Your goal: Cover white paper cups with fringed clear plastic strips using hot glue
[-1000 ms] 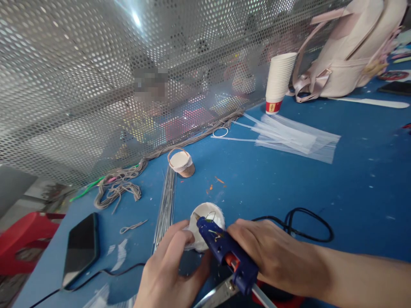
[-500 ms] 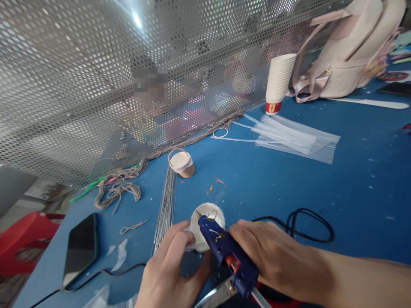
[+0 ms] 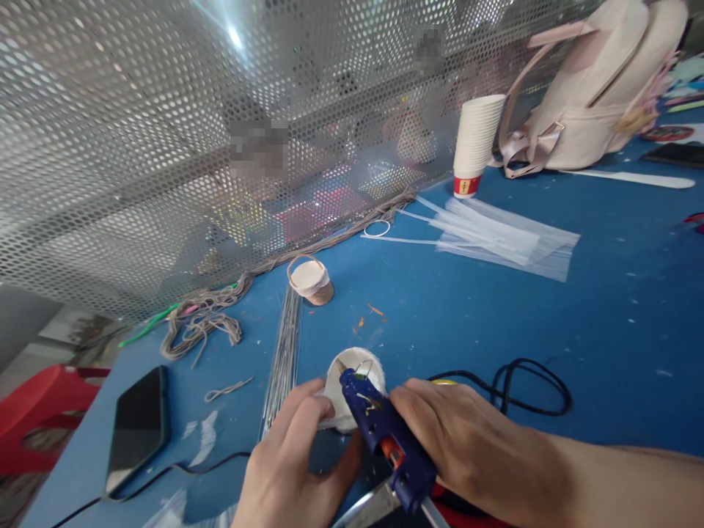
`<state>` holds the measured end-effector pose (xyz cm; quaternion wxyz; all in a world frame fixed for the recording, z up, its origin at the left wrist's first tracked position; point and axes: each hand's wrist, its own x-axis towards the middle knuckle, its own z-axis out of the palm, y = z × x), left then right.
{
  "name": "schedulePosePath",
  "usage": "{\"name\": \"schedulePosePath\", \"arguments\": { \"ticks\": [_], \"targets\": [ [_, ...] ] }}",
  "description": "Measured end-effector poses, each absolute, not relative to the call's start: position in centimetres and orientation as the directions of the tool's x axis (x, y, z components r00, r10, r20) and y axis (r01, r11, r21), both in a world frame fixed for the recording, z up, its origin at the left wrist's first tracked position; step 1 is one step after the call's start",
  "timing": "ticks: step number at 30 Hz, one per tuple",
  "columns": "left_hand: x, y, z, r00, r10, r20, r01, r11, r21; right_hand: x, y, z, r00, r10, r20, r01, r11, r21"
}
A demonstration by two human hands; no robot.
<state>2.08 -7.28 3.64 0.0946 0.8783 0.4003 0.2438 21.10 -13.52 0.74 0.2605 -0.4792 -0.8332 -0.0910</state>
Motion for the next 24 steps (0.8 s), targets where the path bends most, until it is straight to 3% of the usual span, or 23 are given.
{"name": "schedulePosePath", "arguments": {
  "ticks": [4, 13, 18, 24],
  "targets": [
    [1.99, -7.30, 3.58, 0.575, 0.740, 0.349, 0.646, -0.672, 0.363, 20.72, -13.64, 0.93, -0.443, 0.715, 0.540, 0.858, 0.513, 0.025],
    [1.92, -7.35, 3.41, 0.580, 0.714, 0.393, 0.627, -0.699, 0.345, 20.52, -13.75, 1.02, -0.394, 0.717, 0.576, 0.890, 0.454, 0.043],
    [1.86, -7.34, 3.20, 0.593, 0.697, 0.402, 0.602, -0.716, 0.353, 20.46, -13.70, 1.01, -0.420, 0.706, 0.570, 0.856, 0.517, -0.009],
    [1.69, -7.29, 2.75, 0.575, 0.703, 0.417, 0.621, -0.708, 0.337, 20.56, -13.82, 0.94, -0.399, 0.689, 0.606, 0.888, 0.454, 0.068]
  ]
}}
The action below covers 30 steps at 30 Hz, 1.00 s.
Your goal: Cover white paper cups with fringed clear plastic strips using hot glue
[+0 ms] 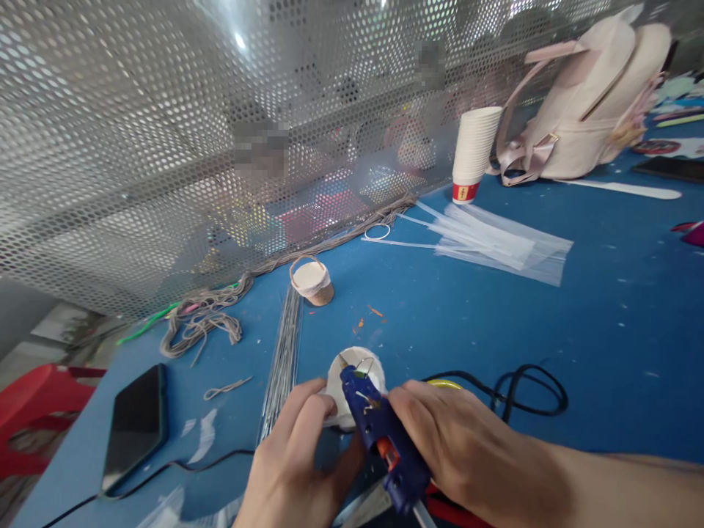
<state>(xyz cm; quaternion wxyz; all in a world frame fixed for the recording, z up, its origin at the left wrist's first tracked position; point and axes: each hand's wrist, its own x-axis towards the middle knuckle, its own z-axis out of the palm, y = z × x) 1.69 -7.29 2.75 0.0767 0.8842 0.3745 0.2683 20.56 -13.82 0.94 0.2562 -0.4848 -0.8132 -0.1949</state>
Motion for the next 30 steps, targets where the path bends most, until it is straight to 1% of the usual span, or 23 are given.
{"name": "schedulePosePath", "arguments": {
  "ticks": [4, 8, 11, 15, 19, 22, 24, 27, 30],
  "targets": [
    [1.6, -7.3, 3.1, 0.611, 0.696, 0.377, 0.603, -0.718, 0.348, 20.5, -13.8, 0.8, -0.416, 0.714, 0.563, 0.857, 0.516, -0.021],
    [1.6, -7.3, 3.3, 0.617, 0.700, 0.358, 0.610, -0.714, 0.345, 20.5, -13.9, 0.8, -0.405, 0.735, 0.544, 0.874, 0.485, -0.004],
    [1.7, -7.3, 3.2, 0.611, 0.698, 0.372, 0.608, -0.716, 0.343, 20.5, -13.9, 0.9, -0.407, 0.731, 0.548, 0.866, 0.500, -0.024],
    [1.8, -7.4, 3.0, 0.581, 0.709, 0.400, 0.619, -0.704, 0.350, 20.5, -14.0, 0.8, -0.405, 0.735, 0.543, 0.881, 0.473, 0.017],
    [1.7, -7.4, 3.0, 0.595, 0.711, 0.376, 0.617, -0.703, 0.353, 20.4, -14.0, 0.6, -0.405, 0.745, 0.530, 0.868, 0.495, -0.032],
    [1.5, -7.4, 3.0, 0.599, 0.708, 0.373, 0.620, -0.705, 0.344, 20.5, -14.1, 0.8, -0.389, 0.737, 0.553, 0.872, 0.489, -0.039],
    [1.5, -7.4, 3.1, 0.600, 0.705, 0.379, 0.621, -0.709, 0.335, 20.7, -14.3, 1.0, -0.374, 0.738, 0.562, 0.855, 0.509, -0.101],
    [1.7, -7.5, 3.3, 0.617, 0.692, 0.374, 0.600, -0.722, 0.345, 21.5, -14.4, 1.6, -0.326, 0.761, 0.560, 0.811, 0.529, -0.247],
    [2.0, -7.5, 3.6, 0.616, 0.675, 0.406, 0.583, -0.737, 0.341, 23.2, -13.7, 2.1, -0.294, 0.788, 0.541, 0.802, 0.511, -0.310]
  ]
}}
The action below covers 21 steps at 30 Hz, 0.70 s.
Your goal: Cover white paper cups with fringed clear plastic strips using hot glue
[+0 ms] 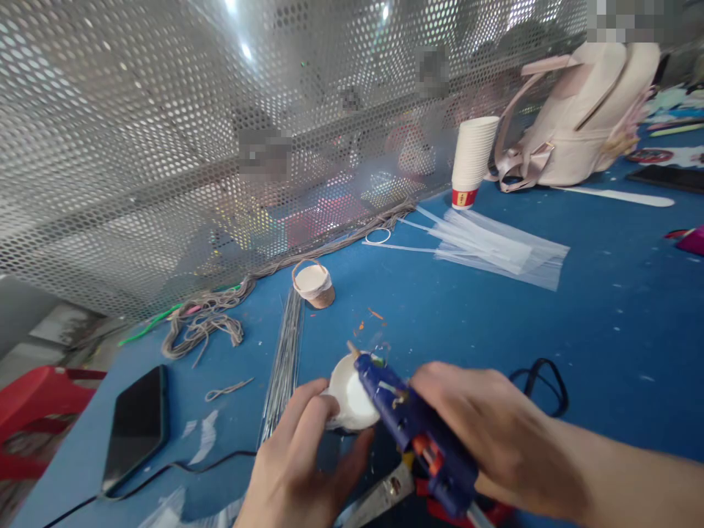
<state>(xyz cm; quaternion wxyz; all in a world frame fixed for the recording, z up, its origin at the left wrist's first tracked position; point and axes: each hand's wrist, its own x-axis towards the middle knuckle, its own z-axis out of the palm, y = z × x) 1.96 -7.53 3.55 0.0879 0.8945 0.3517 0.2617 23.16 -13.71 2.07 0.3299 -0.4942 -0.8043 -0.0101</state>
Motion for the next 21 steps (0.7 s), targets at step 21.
{"name": "schedulePosePath", "arguments": {
  "ticks": [21],
  "targets": [
    [1.7, -6.3, 3.1, 0.465, 0.828, 0.313, 0.600, -0.555, 0.576, 28.6, -7.3, 4.9, -0.326, 0.933, 0.149, 0.857, 0.359, -0.371]
  ]
}}
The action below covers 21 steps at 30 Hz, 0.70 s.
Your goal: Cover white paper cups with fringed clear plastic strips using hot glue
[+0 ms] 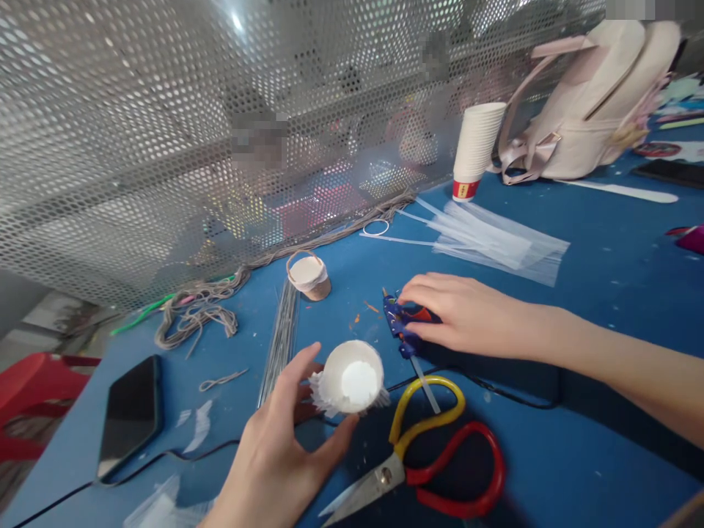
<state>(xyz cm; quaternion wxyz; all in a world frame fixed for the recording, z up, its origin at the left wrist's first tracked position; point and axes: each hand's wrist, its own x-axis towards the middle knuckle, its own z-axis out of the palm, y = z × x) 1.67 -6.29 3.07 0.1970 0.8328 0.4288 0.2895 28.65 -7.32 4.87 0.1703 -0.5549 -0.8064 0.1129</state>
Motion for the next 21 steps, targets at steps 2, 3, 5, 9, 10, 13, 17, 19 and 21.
{"name": "schedulePosePath", "arguments": {
  "ticks": [2, 3, 5, 9, 10, 13, 17, 19, 21],
  "targets": [
    [1.7, -6.1, 2.8, 0.475, 0.816, 0.328, 0.572, -0.570, 0.589, 26.7, -7.7, 5.6, -0.412, 0.877, 0.248, 0.726, 0.481, -0.492],
    [1.6, -6.0, 2.8, 0.479, 0.815, 0.326, 0.562, -0.570, 0.600, 25.7, -7.8, 5.8, -0.474, 0.841, 0.261, 0.660, 0.536, -0.526],
    [1.6, -6.0, 2.7, 0.480, 0.825, 0.298, 0.550, -0.548, 0.630, 23.7, -7.9, 5.9, -0.520, 0.801, 0.297, 0.583, 0.587, -0.561],
    [1.6, -6.0, 2.9, 0.475, 0.850, 0.229, 0.557, -0.491, 0.670, 21.8, -7.3, 5.7, -0.547, 0.794, 0.266, 0.567, 0.585, -0.579],
    [1.7, -6.0, 2.9, 0.474, 0.853, 0.218, 0.558, -0.483, 0.675, 21.7, -7.1, 5.7, -0.540, 0.806, 0.243, 0.569, 0.562, -0.600],
    [1.8, -6.0, 2.9, 0.443, 0.874, 0.199, 0.557, -0.442, 0.703, 22.2, -6.4, 5.8, -0.485, 0.858, 0.167, 0.583, 0.460, -0.669],
    [2.0, -5.9, 3.0, 0.410, 0.894, 0.182, 0.552, -0.402, 0.731, 22.9, -6.2, 5.9, -0.435, 0.885, 0.166, 0.597, 0.422, -0.682],
    [2.0, -5.8, 3.2, 0.434, 0.887, 0.159, 0.549, -0.400, 0.734, 23.1, -6.3, 5.8, -0.405, 0.895, 0.186, 0.591, 0.411, -0.694],
    [2.1, -5.6, 3.6, 0.460, 0.878, 0.136, 0.552, -0.403, 0.730, 23.1, -6.3, 5.6, -0.371, 0.904, 0.213, 0.575, 0.404, -0.711]
  ]
}}
